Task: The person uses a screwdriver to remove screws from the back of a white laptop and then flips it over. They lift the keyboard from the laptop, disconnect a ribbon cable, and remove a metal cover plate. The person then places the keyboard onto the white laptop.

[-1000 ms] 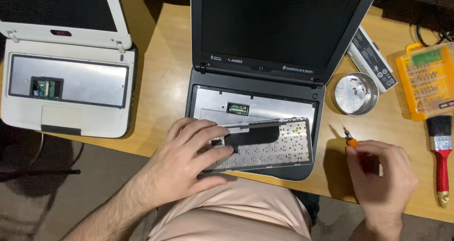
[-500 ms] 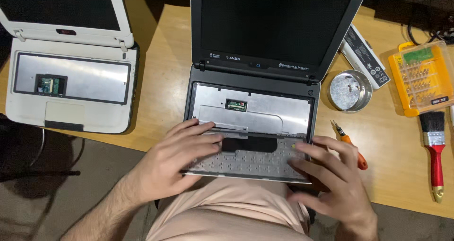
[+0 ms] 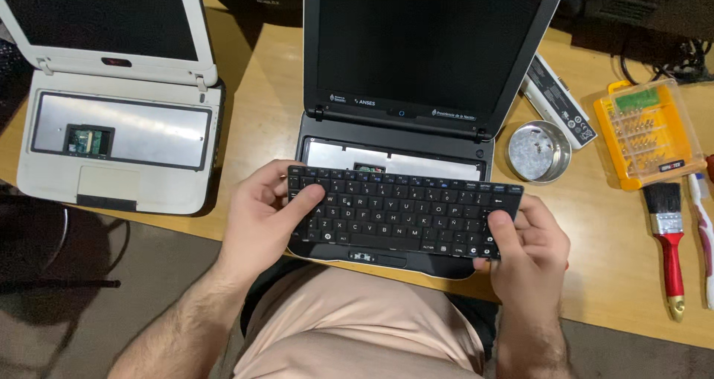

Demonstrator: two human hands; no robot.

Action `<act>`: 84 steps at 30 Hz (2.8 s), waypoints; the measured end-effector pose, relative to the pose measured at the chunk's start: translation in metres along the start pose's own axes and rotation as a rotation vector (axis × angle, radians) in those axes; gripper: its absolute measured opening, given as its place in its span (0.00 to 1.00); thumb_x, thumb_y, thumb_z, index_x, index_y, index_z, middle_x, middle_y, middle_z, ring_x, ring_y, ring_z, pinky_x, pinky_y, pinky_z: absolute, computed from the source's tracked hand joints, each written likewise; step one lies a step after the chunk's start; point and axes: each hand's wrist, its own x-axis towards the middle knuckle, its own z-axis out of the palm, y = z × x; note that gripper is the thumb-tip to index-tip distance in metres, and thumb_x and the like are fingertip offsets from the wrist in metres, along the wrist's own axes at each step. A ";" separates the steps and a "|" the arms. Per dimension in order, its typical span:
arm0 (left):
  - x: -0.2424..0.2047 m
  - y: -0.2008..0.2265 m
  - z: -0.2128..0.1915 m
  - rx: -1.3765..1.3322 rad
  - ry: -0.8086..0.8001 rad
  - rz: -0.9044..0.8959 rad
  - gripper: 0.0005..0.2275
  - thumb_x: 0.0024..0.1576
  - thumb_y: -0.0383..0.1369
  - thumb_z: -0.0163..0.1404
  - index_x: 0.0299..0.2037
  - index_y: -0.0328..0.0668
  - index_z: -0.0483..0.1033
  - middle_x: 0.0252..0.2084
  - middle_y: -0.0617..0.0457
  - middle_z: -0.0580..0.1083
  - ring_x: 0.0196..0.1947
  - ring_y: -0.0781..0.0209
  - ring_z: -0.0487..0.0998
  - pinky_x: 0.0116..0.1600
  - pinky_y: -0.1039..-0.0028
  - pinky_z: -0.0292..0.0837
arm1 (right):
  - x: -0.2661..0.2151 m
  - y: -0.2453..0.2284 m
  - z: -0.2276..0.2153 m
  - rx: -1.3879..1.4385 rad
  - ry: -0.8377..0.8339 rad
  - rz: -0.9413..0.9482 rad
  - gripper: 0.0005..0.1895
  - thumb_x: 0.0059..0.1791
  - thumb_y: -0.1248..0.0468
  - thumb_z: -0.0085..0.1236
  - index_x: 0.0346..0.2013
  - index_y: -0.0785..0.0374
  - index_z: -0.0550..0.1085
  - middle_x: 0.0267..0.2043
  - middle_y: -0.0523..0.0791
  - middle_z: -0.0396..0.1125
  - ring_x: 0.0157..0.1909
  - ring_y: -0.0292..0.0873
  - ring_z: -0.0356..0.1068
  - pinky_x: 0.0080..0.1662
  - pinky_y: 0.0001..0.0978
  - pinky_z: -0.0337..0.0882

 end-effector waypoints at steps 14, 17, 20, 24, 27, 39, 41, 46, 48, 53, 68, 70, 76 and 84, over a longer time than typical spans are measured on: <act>-0.003 -0.015 -0.013 -0.041 0.004 -0.103 0.15 0.71 0.31 0.63 0.66 0.37 0.90 0.43 0.52 0.92 0.41 0.66 0.88 0.51 0.71 0.90 | 0.009 0.037 -0.008 0.313 -0.239 -0.179 0.18 0.59 0.66 0.67 0.62 0.73 0.77 0.35 0.47 0.76 0.20 0.40 0.68 0.21 0.28 0.72; -0.003 -0.012 -0.013 -0.023 -0.040 -0.074 0.16 0.72 0.32 0.62 0.67 0.38 0.90 0.43 0.53 0.91 0.41 0.66 0.89 0.49 0.71 0.92 | 0.007 0.032 -0.006 0.295 -0.257 -0.199 0.20 0.59 0.64 0.67 0.62 0.73 0.76 0.32 0.47 0.74 0.20 0.41 0.69 0.24 0.30 0.72; -0.002 -0.010 -0.013 -0.014 -0.050 -0.062 0.17 0.72 0.33 0.60 0.69 0.38 0.90 0.45 0.54 0.92 0.42 0.66 0.89 0.49 0.71 0.92 | 0.005 0.029 -0.005 0.275 -0.234 -0.167 0.19 0.60 0.64 0.66 0.63 0.72 0.76 0.33 0.47 0.73 0.24 0.42 0.68 0.25 0.32 0.72; -0.004 -0.006 -0.012 0.001 -0.065 -0.060 0.19 0.72 0.34 0.59 0.71 0.39 0.89 0.50 0.53 0.93 0.44 0.67 0.89 0.51 0.72 0.92 | 0.004 0.031 -0.007 0.266 -0.211 -0.153 0.19 0.63 0.65 0.64 0.65 0.73 0.76 0.33 0.46 0.72 0.25 0.42 0.66 0.24 0.32 0.76; -0.004 -0.024 -0.016 0.135 -0.031 -0.049 0.30 0.66 0.32 0.67 0.81 0.37 0.82 0.48 0.62 0.85 0.47 0.70 0.84 0.60 0.76 0.83 | 0.010 0.039 -0.010 0.322 -0.249 -0.170 0.18 0.61 0.61 0.66 0.61 0.69 0.76 0.36 0.45 0.72 0.27 0.39 0.69 0.24 0.28 0.74; -0.010 -0.009 -0.015 0.054 -0.226 0.045 0.34 0.68 0.22 0.57 0.88 0.46 0.73 0.59 0.56 0.90 0.36 0.77 0.68 0.46 0.85 0.70 | 0.004 0.034 -0.006 0.268 -0.243 -0.201 0.17 0.59 0.61 0.60 0.58 0.70 0.76 0.41 0.47 0.71 0.32 0.41 0.69 0.25 0.30 0.71; -0.012 -0.004 -0.017 0.081 -0.235 0.058 0.36 0.65 0.20 0.55 0.89 0.47 0.72 0.55 0.59 0.88 0.37 0.75 0.70 0.51 0.83 0.74 | 0.000 0.028 -0.002 0.262 -0.224 -0.196 0.09 0.60 0.63 0.60 0.45 0.68 0.74 0.51 0.47 0.72 0.37 0.44 0.71 0.25 0.32 0.70; -0.011 -0.008 -0.018 0.085 -0.243 0.091 0.39 0.63 0.19 0.51 0.91 0.48 0.70 0.50 0.63 0.81 0.46 0.73 0.72 0.60 0.84 0.74 | 0.001 0.033 -0.003 0.256 -0.210 -0.260 0.29 0.62 0.67 0.59 0.19 0.63 0.61 0.59 0.48 0.71 0.40 0.50 0.73 0.26 0.33 0.74; -0.013 -0.002 -0.019 0.110 -0.258 0.054 0.40 0.63 0.20 0.59 0.91 0.51 0.68 0.50 0.63 0.82 0.38 0.70 0.67 0.56 0.81 0.75 | 0.000 0.032 -0.003 0.266 -0.210 -0.265 0.32 0.62 0.68 0.59 0.16 0.59 0.56 0.63 0.52 0.73 0.44 0.54 0.73 0.24 0.33 0.72; -0.013 0.008 -0.021 0.305 -0.196 0.519 0.18 0.70 0.25 0.61 0.69 0.42 0.80 0.53 0.52 0.89 0.48 0.61 0.87 0.60 0.70 0.85 | -0.006 0.033 -0.015 -0.031 -0.205 -0.575 0.13 0.57 0.71 0.73 0.53 0.69 0.77 0.42 0.55 0.78 0.42 0.49 0.82 0.50 0.38 0.85; 0.006 -0.018 -0.030 0.660 0.016 1.467 0.10 0.72 0.23 0.58 0.35 0.43 0.79 0.50 0.48 0.90 0.44 0.49 0.84 0.58 0.50 0.76 | 0.010 0.042 -0.029 -0.200 -0.160 -1.332 0.14 0.56 0.72 0.70 0.29 0.64 0.74 0.50 0.56 0.80 0.57 0.64 0.83 0.66 0.67 0.85; 0.005 -0.012 -0.026 0.666 0.015 1.479 0.11 0.72 0.23 0.59 0.35 0.43 0.79 0.49 0.49 0.90 0.43 0.49 0.83 0.56 0.52 0.76 | 0.014 0.044 -0.034 -0.211 -0.155 -1.346 0.13 0.55 0.72 0.72 0.30 0.64 0.75 0.50 0.55 0.80 0.57 0.63 0.82 0.64 0.64 0.83; -0.002 0.011 -0.005 0.523 -0.316 1.281 0.06 0.75 0.27 0.58 0.44 0.39 0.86 0.54 0.44 0.91 0.56 0.45 0.95 0.71 0.47 0.86 | 0.009 0.039 -0.052 -0.234 -0.177 -1.220 0.18 0.61 0.77 0.64 0.35 0.59 0.67 0.48 0.56 0.82 0.54 0.59 0.87 0.73 0.66 0.78; -0.022 0.035 0.052 0.221 -0.396 0.670 0.01 0.70 0.25 0.61 0.48 0.36 0.84 0.48 0.43 0.91 0.51 0.49 0.96 0.65 0.62 0.93 | -0.020 0.058 -0.101 0.002 -0.270 -0.841 0.09 0.57 0.64 0.69 0.46 0.67 0.78 0.44 0.59 0.84 0.47 0.58 0.87 0.55 0.50 0.87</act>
